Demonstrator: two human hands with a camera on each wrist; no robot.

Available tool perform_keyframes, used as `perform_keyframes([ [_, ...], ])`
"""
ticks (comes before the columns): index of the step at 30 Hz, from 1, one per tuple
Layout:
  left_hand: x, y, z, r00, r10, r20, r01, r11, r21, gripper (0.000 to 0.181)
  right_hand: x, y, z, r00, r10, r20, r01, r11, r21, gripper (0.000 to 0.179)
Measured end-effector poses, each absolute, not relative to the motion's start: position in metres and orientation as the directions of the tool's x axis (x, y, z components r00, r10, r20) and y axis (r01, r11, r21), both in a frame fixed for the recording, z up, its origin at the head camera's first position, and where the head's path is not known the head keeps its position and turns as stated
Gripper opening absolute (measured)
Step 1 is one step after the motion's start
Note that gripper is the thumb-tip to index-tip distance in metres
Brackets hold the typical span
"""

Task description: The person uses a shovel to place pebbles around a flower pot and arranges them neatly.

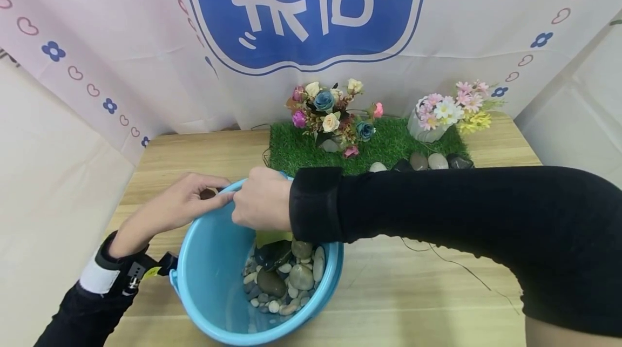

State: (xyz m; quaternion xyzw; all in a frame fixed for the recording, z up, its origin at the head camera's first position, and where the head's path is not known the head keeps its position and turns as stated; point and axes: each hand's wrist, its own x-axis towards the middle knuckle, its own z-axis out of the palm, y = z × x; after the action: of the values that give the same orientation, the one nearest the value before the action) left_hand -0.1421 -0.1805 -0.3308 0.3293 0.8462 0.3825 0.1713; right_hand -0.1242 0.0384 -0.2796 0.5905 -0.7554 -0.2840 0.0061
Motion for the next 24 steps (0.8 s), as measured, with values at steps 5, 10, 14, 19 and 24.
perform_keyframes([
  [5, -0.142, -0.180, -0.330, -0.727, 0.686, -0.035, 0.425, 0.488, 0.762, 0.019, -0.124, 0.034, -0.282, -0.273, -0.902, -0.336, -0.897, 0.111, 0.429, 0.027],
  [10, -0.142, -0.180, -0.330, -0.730, 0.683, -0.033, 0.433, 0.499, 0.751, 0.019, -0.124, 0.031, -0.283, -0.231, -0.908, -0.350, -0.898, 0.061, 0.435, 0.029],
  [14, -0.142, -0.179, -0.329, -0.729, 0.684, -0.033, 0.433, 0.498, 0.751, 0.019, -0.126, 0.028, -0.283, -0.237, -0.891, -0.388, -0.909, 0.062, 0.413, 0.028],
  [19, -0.142, -0.180, -0.330, -0.731, 0.682, -0.028, 0.437, 0.499, 0.748, 0.020, -0.126, 0.026, -0.281, -0.236, -0.873, -0.426, -0.933, 0.081, 0.351, 0.024],
  [24, -0.142, -0.180, -0.329, -0.730, 0.682, -0.036, 0.429, 0.498, 0.754, 0.019, -0.129, 0.028, -0.276, -0.237, -0.862, -0.448, -0.956, 0.127, 0.263, 0.018],
])
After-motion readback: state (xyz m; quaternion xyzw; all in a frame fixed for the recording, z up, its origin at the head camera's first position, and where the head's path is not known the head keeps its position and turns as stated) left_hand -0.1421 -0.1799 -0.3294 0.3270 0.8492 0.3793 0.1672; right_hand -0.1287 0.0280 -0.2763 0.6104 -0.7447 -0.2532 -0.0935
